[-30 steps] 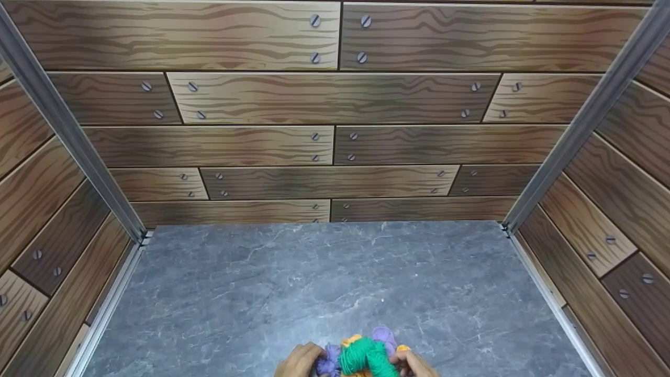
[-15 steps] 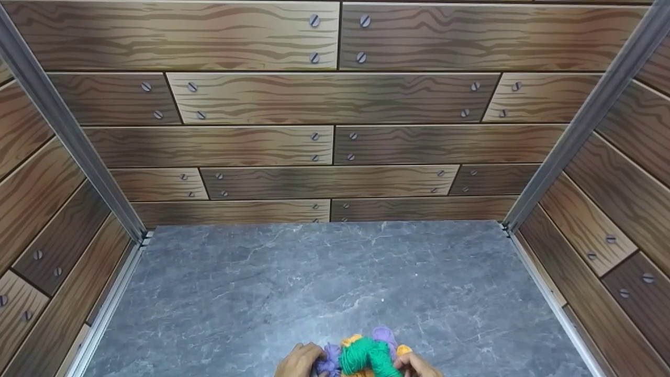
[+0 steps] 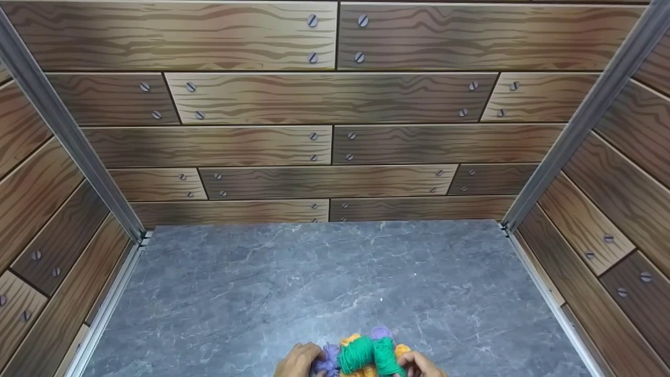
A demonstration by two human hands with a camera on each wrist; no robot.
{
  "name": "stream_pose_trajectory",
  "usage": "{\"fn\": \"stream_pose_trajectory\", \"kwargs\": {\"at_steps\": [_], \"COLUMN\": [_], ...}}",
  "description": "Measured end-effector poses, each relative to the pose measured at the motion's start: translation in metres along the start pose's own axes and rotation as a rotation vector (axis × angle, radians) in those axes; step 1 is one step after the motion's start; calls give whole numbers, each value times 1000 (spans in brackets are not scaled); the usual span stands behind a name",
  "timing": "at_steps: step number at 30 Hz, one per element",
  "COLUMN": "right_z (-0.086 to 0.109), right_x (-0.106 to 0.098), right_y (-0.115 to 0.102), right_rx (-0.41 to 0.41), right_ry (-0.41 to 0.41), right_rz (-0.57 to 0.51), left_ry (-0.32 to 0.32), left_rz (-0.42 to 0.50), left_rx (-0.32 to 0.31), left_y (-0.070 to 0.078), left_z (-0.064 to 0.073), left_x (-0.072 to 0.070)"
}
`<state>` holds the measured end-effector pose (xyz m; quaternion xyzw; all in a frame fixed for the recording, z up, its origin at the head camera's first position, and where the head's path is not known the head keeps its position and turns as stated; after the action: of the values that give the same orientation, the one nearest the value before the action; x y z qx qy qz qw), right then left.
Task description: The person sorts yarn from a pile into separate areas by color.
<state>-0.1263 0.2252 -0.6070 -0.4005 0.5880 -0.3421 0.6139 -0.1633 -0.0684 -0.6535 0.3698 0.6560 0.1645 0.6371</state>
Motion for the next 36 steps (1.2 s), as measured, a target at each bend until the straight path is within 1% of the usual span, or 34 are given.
{"fn": "stream_pose_trajectory", "kwargs": {"at_steps": [2, 3, 6, 8, 11, 15, 17, 19, 23, 26, 32, 36], "right_z": [3, 4, 6, 7, 7, 5, 4, 3, 1, 0, -2, -4], "right_x": [1, 2, 3, 2, 1, -2, -3, -5, -9, -14, -26, -33], "right_y": [-3, -4, -7, -8, -9, -10, -10, -10, -9, -8, -7, -6], "right_rx": [5, 20, 45, 56, 69, 90, 101, 97, 68, 58, 103, 125], "right_ry": [84, 123, 204, 244, 267, 343, 398, 439, 482, 497, 504, 507], "right_rz": [49, 64, 87, 90, 103, 150, 166, 175, 195, 213, 215, 221], "left_ry": [-6, -10, -19, -19, -11, 9, 15, 22, 31, 25, 8, 13], "left_rz": [3, 3, 0, -5, -5, 5, 2, -3, -20, -19, 12, 4], "left_rx": [-14, -22, -29, -29, -22, -8, 1, 14, 35, 33, -1, 11], "left_y": [0, 0, 0, -1, -1, -2, -2, -2, -1, 0, 1, 1], "left_z": [0, 0, 0, 0, 0, 0, 0, 0, 0, 0, -1, 0], "left_x": [0, 0, 1, 1, 1, 1, 2, 2, 1, 1, 1, 1]}}
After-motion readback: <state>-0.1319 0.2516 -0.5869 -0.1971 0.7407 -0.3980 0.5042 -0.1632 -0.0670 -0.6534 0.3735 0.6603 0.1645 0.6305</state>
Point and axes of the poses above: each hand's wrist, its own z-axis away from the middle knuckle, its own x-axis out of the palm, y = z × x, the point moved 3 cm from there along -z, towards the middle knuckle, and after that the axes turned 10 degrees about y, right-handed, at the moved point
